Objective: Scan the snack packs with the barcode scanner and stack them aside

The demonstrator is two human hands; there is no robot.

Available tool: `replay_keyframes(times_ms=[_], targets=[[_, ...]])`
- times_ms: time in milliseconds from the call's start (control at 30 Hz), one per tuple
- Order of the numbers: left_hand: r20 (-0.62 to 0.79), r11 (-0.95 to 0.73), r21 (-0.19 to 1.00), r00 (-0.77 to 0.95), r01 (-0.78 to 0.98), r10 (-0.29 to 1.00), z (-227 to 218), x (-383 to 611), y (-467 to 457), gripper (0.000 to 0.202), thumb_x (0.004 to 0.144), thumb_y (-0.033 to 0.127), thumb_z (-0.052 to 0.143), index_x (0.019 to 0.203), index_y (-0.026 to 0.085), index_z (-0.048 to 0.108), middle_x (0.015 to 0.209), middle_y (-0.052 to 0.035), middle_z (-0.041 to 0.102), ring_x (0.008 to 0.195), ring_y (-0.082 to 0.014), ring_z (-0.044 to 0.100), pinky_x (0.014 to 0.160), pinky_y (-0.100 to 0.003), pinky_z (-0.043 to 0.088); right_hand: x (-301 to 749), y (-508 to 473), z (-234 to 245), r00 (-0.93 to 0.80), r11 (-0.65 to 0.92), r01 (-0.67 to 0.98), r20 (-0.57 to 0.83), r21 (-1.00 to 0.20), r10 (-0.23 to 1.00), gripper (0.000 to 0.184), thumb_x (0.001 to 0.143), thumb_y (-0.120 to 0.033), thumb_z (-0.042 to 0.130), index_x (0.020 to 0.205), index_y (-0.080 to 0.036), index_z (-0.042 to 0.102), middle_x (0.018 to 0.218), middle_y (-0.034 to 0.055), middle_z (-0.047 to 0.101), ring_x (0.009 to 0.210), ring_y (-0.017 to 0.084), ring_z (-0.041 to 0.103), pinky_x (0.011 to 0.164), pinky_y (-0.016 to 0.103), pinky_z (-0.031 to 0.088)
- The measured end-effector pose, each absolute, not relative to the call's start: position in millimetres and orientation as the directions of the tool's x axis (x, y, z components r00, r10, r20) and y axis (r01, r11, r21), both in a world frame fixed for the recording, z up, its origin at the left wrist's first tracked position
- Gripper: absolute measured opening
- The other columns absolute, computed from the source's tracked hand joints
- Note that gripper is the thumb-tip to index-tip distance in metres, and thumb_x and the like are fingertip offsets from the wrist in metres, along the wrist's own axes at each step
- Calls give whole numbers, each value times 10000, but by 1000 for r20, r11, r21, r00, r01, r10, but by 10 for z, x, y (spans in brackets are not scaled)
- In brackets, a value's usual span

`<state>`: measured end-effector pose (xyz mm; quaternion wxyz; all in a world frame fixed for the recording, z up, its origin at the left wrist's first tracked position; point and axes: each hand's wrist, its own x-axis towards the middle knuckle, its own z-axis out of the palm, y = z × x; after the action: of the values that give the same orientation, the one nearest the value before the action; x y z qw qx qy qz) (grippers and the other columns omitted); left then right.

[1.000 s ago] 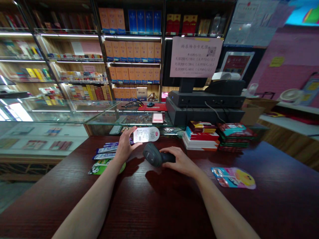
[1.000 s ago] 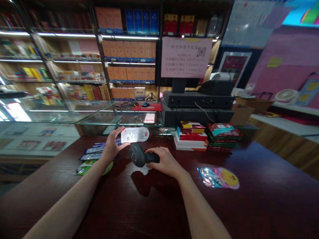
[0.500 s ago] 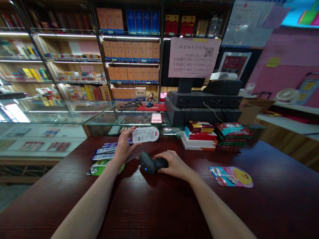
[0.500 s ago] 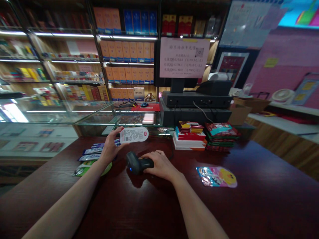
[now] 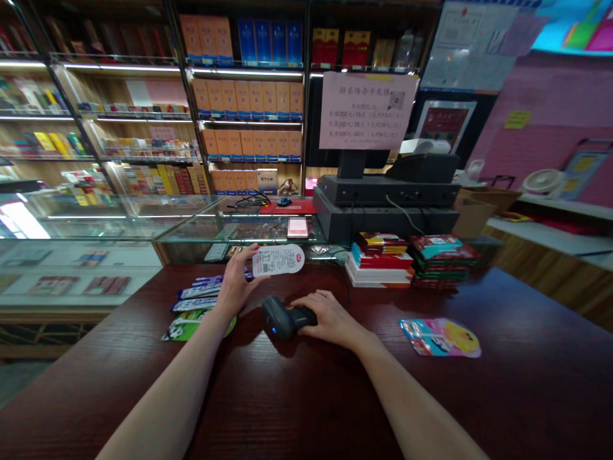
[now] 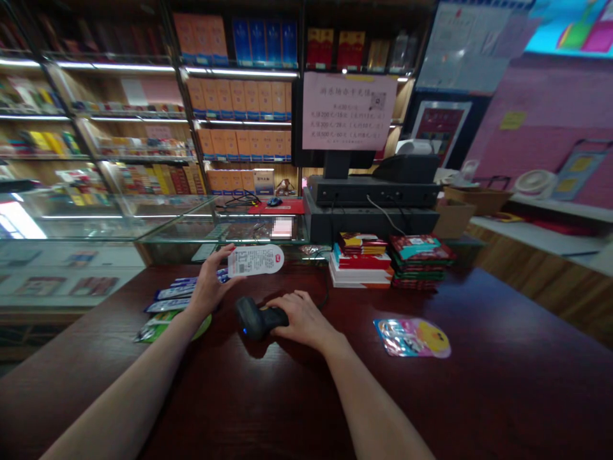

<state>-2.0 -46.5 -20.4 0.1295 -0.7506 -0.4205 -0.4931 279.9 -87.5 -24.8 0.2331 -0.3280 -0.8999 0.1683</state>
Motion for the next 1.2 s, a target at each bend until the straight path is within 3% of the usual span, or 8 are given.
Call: replay_keyframes(times_ms=[167, 300, 433, 600, 833, 1033, 1200], targets=[[849, -620, 210, 173, 756, 498, -193, 0, -471, 657, 810, 362, 765, 1353, 242, 416, 1431, -146, 549, 1342, -304, 514, 1111, -544, 412, 2811, -908, -179, -681, 722, 517, 289, -461, 672, 517, 808, -415, 776, 1278, -271, 615, 1229, 57, 703, 1172, 247, 608, 1097, 452, 307], [845, -621, 225, 167, 751, 508, -162, 31, -503, 630, 818, 357, 757, 1339, 245, 421, 1423, -144, 552, 1333, -304, 521, 1100, -538, 423, 2830, -893, -146, -628, 683, 514, 315, -518, 712, 471, 909, -484, 648, 1318, -254, 608, 1246, 77, 693, 1168, 248, 607, 1069, 441, 363], [843, -634, 228, 176, 739, 508, -132, 73, -534, 607, 823, 352, 752, 1324, 246, 426, 1426, -143, 549, 1338, -306, 517, 1100, -541, 425, 2859, -789, -201, -459, 602, 476, 402, -641, 792, 388, 985, -421, 516, 1313, -240, 615, 1162, 70, 715, 1095, 224, 645, 1017, 402, 438], [831, -644, 238, 191, 727, 523, -111, 135, -549, 613, 820, 372, 754, 1320, 254, 420, 1430, -145, 547, 1340, -307, 516, 1099, -550, 425, 2890, -640, -317, -219, 437, 378, 380, -816, 899, 421, 949, -390, 530, 1335, -234, 598, 1160, 73, 726, 1089, 227, 672, 997, 399, 483], [803, -683, 246, 250, 687, 541, -56, 256, -596, 607, 827, 376, 748, 1323, 274, 415, 1456, -135, 527, 1351, -283, 506, 1112, -556, 410, 2913, -526, -367, -68, 352, 264, 347, -898, 936, 505, 912, -403, 536, 1378, -209, 562, 1149, 88, 735, 1033, 218, 693, 980, 403, 508], [798, -715, 219, 300, 664, 523, -60, 309, -609, 613, 825, 353, 753, 1326, 261, 412, 1459, -147, 526, 1363, -281, 494, 1104, -543, 421, 2919, -539, -311, -68, 330, 151, 323, -932, 944, 506, 892, -452, 549, 1313, -177, 606, 976, 62, 753, 862, 211, 713, 892, 398, 532], [768, -702, 230, 317, 674, 556, -29, 327, -636, 657, 819, 345, 758, 1370, 281, 405, 1473, -137, 516, 1355, -290, 501, 1098, -532, 430, 2948, -513, -307, 7, 303, 11, 303, -953, 953, 365, 810, -473, 649, 1025, -178, 669, 888, 61, 758, 780, 207, 712, 779, 358, 556]])
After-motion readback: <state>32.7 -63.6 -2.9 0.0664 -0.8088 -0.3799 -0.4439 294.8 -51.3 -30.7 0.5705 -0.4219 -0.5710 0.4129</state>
